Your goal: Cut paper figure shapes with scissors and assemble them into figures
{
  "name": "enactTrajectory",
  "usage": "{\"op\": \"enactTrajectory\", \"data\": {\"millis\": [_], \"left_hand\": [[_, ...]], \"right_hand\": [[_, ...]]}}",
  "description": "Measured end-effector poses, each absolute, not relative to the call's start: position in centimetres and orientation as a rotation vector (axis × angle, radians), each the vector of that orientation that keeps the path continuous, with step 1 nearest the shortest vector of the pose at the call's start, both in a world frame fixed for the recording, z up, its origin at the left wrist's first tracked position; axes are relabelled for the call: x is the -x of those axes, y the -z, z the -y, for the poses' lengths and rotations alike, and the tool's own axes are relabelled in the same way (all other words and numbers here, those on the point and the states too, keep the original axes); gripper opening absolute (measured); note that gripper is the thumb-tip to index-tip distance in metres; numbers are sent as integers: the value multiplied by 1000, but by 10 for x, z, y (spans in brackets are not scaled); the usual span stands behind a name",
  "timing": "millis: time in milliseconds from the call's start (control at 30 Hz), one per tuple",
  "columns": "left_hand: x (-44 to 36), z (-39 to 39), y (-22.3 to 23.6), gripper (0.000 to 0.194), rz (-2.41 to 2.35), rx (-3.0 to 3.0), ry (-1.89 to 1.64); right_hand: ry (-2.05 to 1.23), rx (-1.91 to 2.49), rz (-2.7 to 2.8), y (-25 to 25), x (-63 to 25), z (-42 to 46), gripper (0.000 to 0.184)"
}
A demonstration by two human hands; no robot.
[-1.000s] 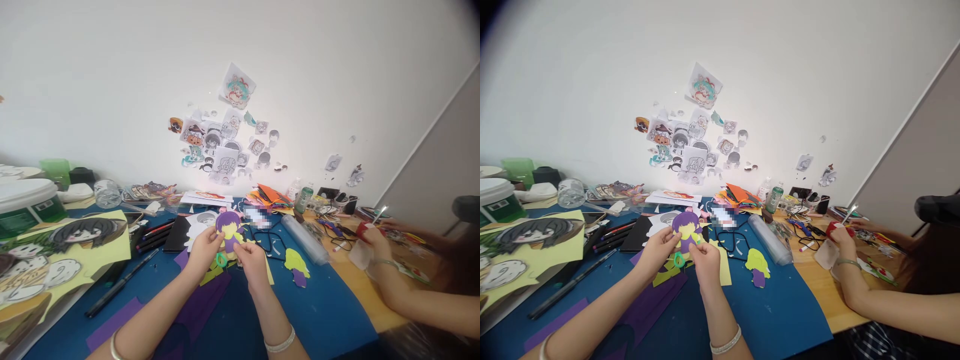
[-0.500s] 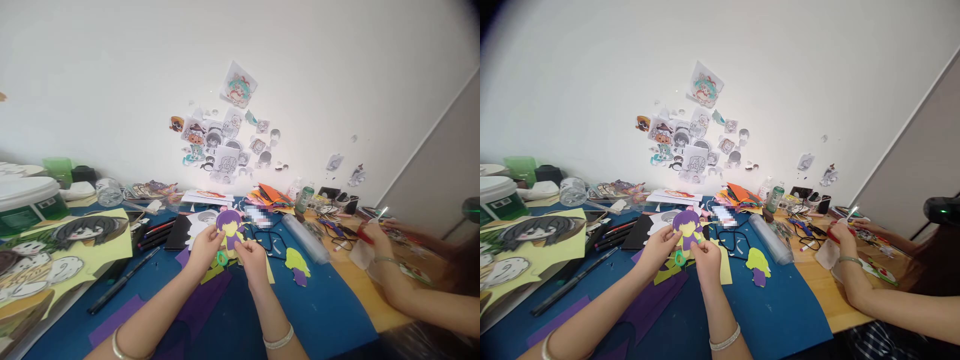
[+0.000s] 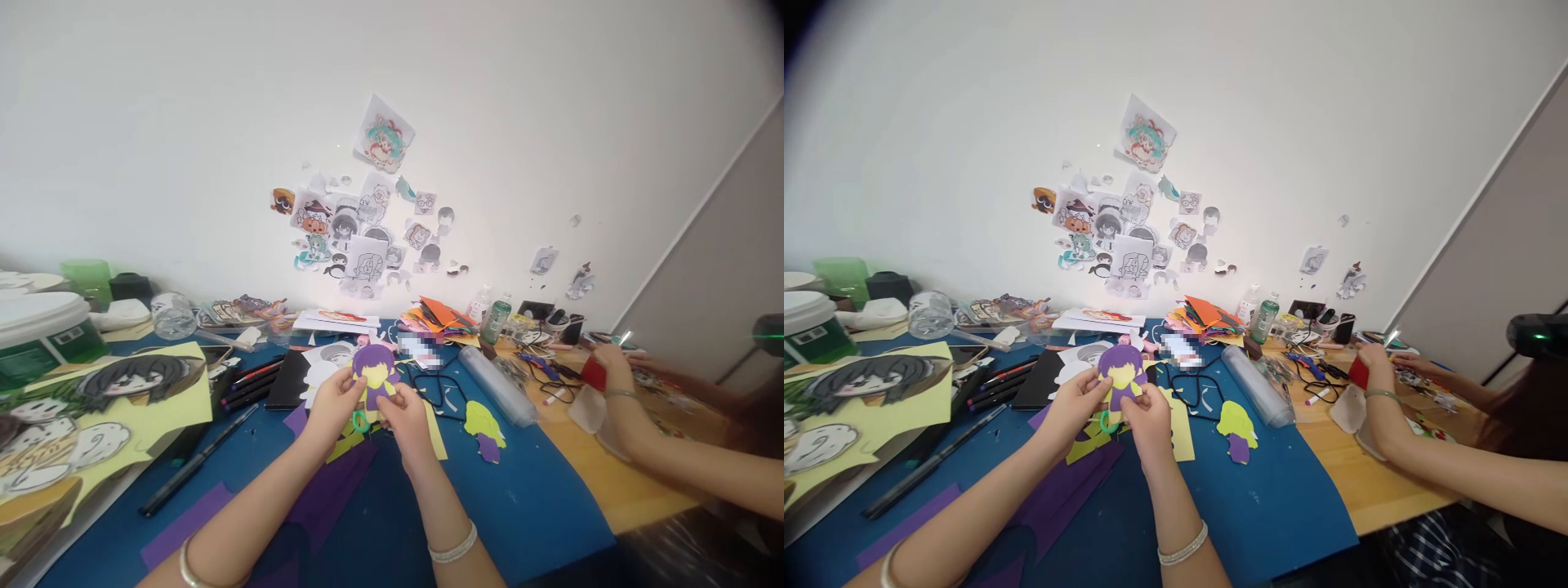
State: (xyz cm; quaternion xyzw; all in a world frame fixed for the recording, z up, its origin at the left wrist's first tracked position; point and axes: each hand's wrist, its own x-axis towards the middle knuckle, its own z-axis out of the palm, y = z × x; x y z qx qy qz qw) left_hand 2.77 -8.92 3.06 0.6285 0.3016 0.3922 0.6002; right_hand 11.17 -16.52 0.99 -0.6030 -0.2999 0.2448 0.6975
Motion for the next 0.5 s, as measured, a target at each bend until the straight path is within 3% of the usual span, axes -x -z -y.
{"op": "enactTrajectory", "data": {"millis": [233, 500], "left_hand": [[-29, 87, -27, 37, -610, -1494, -854], [-37, 81, -10, 28, -654, -1730, -1007]], "right_hand": [[-544, 1299, 681, -14, -107, 167, 18], [-637, 1231, 652, -15, -103, 170, 30]]}}
